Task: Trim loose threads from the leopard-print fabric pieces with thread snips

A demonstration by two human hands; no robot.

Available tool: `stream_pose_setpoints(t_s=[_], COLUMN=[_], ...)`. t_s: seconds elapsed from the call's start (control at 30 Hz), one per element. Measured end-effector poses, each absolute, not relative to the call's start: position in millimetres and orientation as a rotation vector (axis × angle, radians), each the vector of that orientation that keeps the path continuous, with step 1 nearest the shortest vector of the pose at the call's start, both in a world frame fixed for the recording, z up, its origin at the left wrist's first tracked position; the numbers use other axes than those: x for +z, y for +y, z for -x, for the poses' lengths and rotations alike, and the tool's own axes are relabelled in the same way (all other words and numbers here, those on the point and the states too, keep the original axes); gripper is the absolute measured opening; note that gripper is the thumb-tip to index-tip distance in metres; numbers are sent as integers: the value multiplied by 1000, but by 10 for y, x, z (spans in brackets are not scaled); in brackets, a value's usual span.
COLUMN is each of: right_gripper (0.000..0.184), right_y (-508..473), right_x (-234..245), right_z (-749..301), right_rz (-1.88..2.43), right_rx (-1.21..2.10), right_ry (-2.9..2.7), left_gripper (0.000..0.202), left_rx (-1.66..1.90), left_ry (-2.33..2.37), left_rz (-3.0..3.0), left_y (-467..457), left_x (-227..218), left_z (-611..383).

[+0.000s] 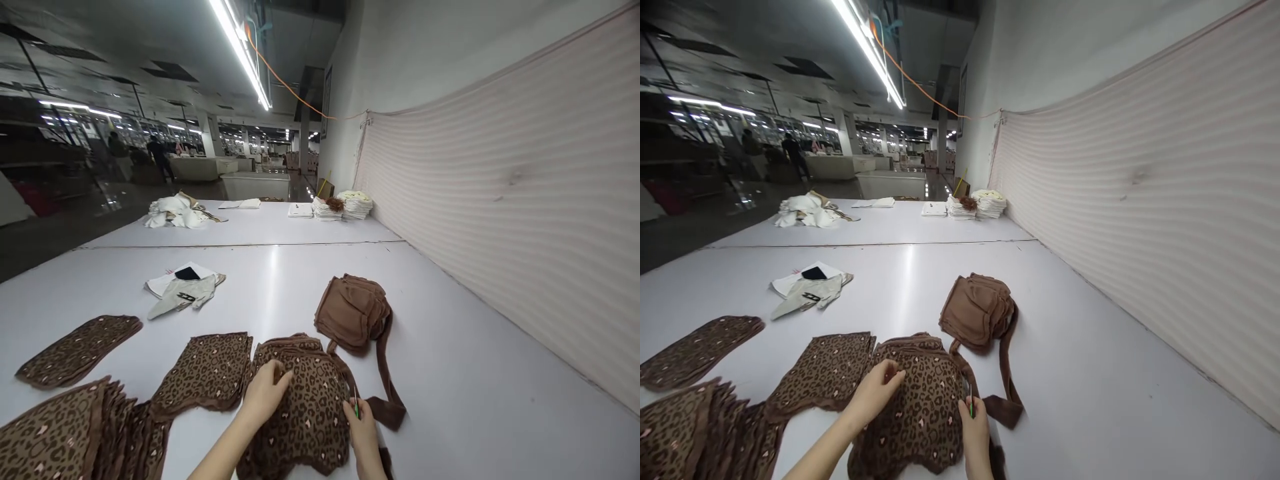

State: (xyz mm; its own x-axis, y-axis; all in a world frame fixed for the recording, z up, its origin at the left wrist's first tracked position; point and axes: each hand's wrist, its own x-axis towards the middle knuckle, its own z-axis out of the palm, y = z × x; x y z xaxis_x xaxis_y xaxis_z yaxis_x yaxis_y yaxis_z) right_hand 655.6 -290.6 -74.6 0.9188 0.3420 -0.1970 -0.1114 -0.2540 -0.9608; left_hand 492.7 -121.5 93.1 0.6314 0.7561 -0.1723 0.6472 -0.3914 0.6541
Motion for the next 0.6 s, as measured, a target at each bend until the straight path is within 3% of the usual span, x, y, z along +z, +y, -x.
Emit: stream_pose_setpoints(t_s=[0.13, 0.27, 0.5, 0.6], right_gripper=[44, 38, 33, 29], right_y=[-2873, -2851, -2446, -2291], right_x=[-821, -799, -267, -189], right_z=[-6675, -6772, -6614, -6560], right_rz=[1773, 1795, 1872, 1920], right_rx=[485, 524, 380, 374], right_ry=[-200, -249, -529, -530], left_gripper=[16, 7, 21, 38], left_rx=[139, 202, 468, 528], left_ry=[1265, 1174, 1194, 1238], left_rz=[-2196, -2242, -2193, -2312], left_y=[-977, -995, -705, -700], left_x=[385, 248, 366, 296], left_z=[-5098, -5013, -4730, -4687])
